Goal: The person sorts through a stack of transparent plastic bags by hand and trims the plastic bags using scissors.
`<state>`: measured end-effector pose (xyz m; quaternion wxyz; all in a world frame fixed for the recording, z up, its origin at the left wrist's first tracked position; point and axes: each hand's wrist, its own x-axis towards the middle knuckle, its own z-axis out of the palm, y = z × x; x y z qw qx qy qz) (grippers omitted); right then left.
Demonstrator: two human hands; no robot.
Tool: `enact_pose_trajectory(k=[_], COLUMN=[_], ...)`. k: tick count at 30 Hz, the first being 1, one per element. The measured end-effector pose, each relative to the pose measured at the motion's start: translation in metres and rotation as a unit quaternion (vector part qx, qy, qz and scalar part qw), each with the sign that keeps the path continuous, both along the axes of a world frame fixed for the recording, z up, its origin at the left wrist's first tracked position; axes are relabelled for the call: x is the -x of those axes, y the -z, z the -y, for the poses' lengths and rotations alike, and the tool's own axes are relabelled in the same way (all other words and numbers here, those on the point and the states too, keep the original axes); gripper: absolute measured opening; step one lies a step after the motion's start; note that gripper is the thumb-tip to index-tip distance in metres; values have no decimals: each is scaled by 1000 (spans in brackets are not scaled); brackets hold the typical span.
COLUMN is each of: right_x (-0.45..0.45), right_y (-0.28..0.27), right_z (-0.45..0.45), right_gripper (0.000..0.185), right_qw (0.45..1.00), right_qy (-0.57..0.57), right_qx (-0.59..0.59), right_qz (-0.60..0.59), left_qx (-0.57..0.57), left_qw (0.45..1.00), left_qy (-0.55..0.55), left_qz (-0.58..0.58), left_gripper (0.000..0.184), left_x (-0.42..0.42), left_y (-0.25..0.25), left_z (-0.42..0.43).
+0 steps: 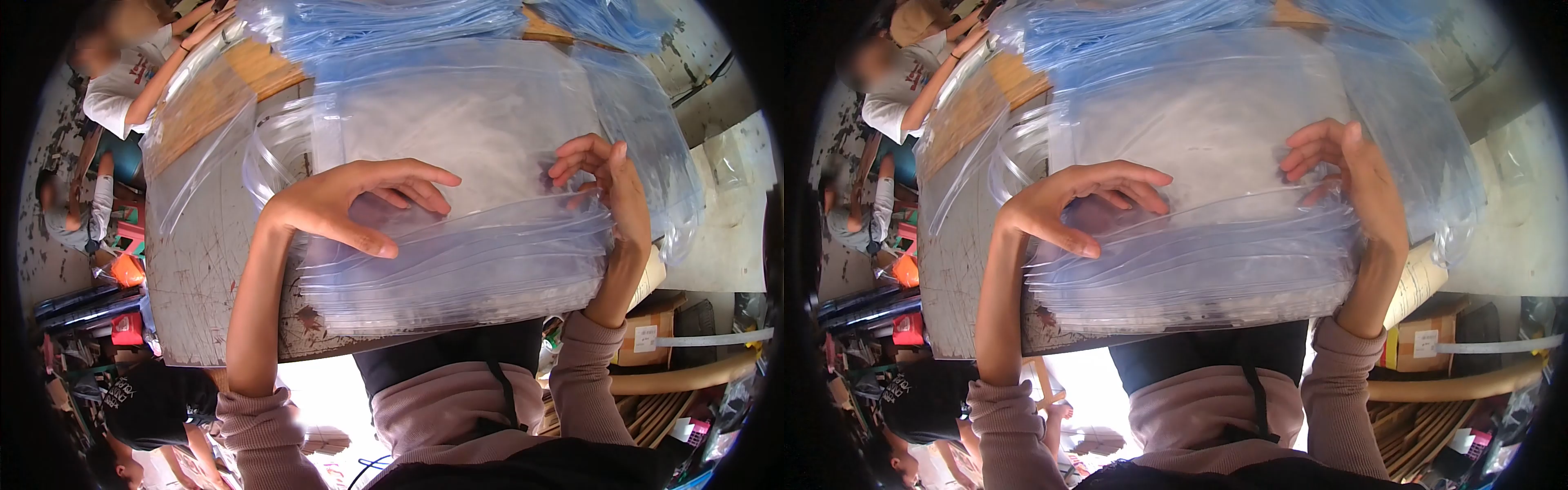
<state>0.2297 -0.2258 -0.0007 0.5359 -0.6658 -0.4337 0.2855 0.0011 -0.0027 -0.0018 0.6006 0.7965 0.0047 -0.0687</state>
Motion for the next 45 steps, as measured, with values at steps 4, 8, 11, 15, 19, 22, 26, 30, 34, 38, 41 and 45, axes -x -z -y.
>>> enact_pose_trajectory(k=[4, 8, 11, 15, 19, 22, 26, 30, 34, 38, 41, 45], right_x=[0, 2, 2, 1, 2, 5, 2, 2, 1, 2, 2, 2], right_y=[-1, -1, 2, 4, 4, 4, 3, 3, 4, 2, 3, 3], right_z=[0, -4, -7, -9, -9, -6, -8, -7, -7, -8, -8, -8], right_gripper=[70, 56, 51, 49, 48, 46, 47, 47, 46, 46, 46, 47], right_qw=[1000, 997, 993, 992, 992, 991, 992, 992, 993, 994, 994, 994], right_qy=[4, 72, 116, 117, 115, 121, 113, 116, 113, 107, 104, 105], right_qx=[-2, 11, 14, 5, 9, 14, 14, 7, 5, 4, -4, -5], right_qz=[-14, -22, 25, 47, 59, 52, 50, 53, 39, 35, 44, 40], left_qx=[-3, 1, 22, -34, -124, 25, 147, 127, -31, 98, 208, 273], left_qw=[1000, 999, 999, 986, 941, 851, 597, 450, 326, 481, 594, 644], left_qy=[2, 40, 21, 59, 100, 112, 59, -8, -130, -33, 31, 56], left_qz=[3, 10, 21, 153, 298, 513, 787, 884, 936, 871, 777, 713], left_gripper=[96, 88, 80, 40, 10, 8, 17, 26, 25, 23, 24, 25], left_x=[0, 0, 1, 9, 64, 92, 70, 47, 43, 57, 67, 75], left_y=[0, 1, 2, -6, -93, -112, -89, -89, -97, -94, -94, -97], left_z=[-1, -5, -2, -12, 20, 80, 157, 174, 176, 182, 181, 181])
